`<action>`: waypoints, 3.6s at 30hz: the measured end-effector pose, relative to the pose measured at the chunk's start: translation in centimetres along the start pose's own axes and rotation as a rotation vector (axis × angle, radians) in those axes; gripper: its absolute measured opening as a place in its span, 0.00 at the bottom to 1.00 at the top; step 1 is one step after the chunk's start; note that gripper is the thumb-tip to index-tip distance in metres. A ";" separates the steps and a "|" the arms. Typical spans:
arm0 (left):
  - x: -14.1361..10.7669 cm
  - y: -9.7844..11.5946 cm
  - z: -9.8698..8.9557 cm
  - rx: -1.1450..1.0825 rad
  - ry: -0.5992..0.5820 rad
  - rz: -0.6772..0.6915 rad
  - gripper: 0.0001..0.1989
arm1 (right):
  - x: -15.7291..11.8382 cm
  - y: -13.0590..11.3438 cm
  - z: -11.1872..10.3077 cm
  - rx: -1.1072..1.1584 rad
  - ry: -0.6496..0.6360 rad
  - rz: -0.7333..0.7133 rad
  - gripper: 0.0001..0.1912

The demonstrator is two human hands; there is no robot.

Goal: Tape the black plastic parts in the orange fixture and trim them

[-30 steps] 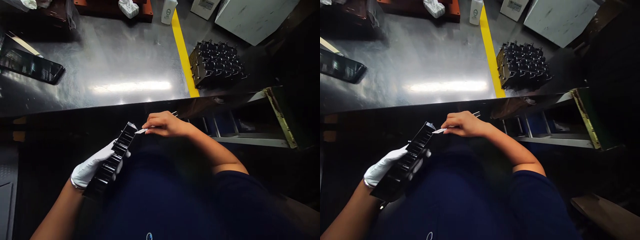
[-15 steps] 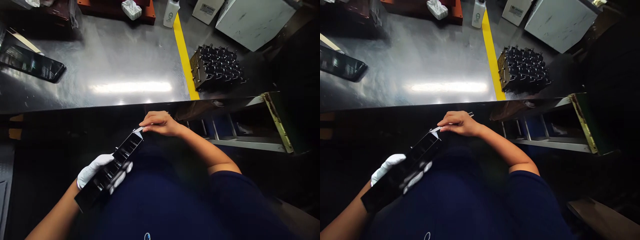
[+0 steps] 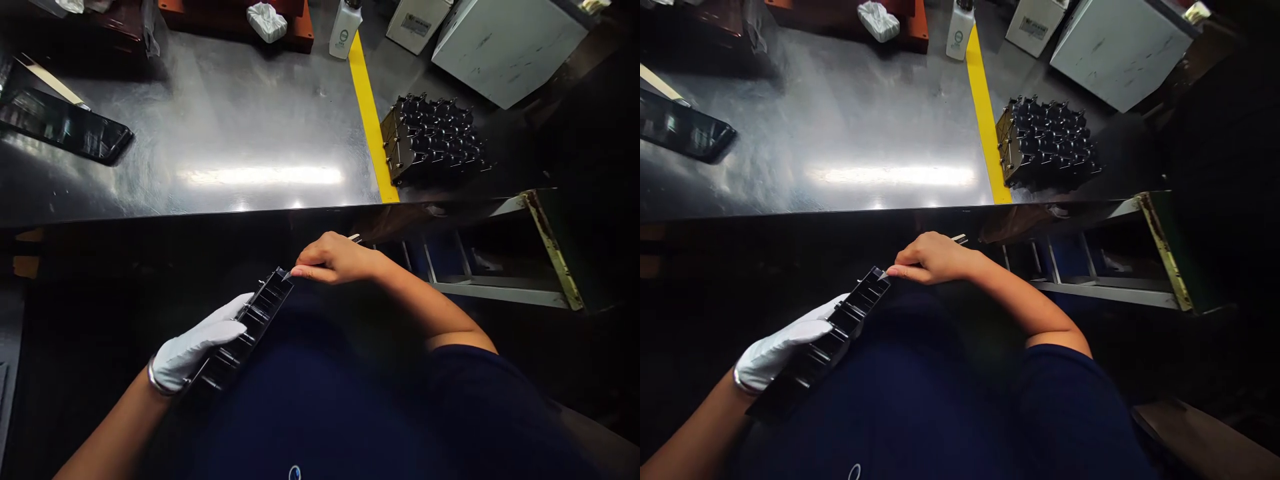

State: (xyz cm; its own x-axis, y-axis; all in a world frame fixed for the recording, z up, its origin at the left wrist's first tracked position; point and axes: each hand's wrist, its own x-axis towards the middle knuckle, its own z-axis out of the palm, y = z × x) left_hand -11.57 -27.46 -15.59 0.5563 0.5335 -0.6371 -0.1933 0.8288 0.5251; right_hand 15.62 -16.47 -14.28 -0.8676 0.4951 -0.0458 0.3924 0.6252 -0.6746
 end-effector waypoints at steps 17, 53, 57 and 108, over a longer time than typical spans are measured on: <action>1.1 1.4 1.1 0.286 0.184 0.271 0.27 | 3.1 -1.2 4.3 0.175 0.551 0.288 0.22; 3.4 -2.4 -1.4 0.909 0.623 0.715 0.31 | 0.0 -1.7 3.4 -0.414 0.435 -0.173 0.30; 3.3 -1.5 -1.0 0.929 0.630 0.688 0.33 | 0.0 -1.7 3.5 -0.409 0.454 -0.197 0.29; 2.8 -0.4 -0.6 0.359 0.211 0.299 0.29 | 0.7 -1.8 2.6 -0.242 0.322 -0.277 0.33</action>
State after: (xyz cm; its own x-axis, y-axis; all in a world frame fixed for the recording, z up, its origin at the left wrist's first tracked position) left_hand -10.41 -26.16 -17.92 0.3369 0.7916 -0.5097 -0.0089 0.5440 0.8390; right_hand 13.55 -18.83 -15.02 -0.8260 0.4279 0.3669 0.2533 0.8633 -0.4366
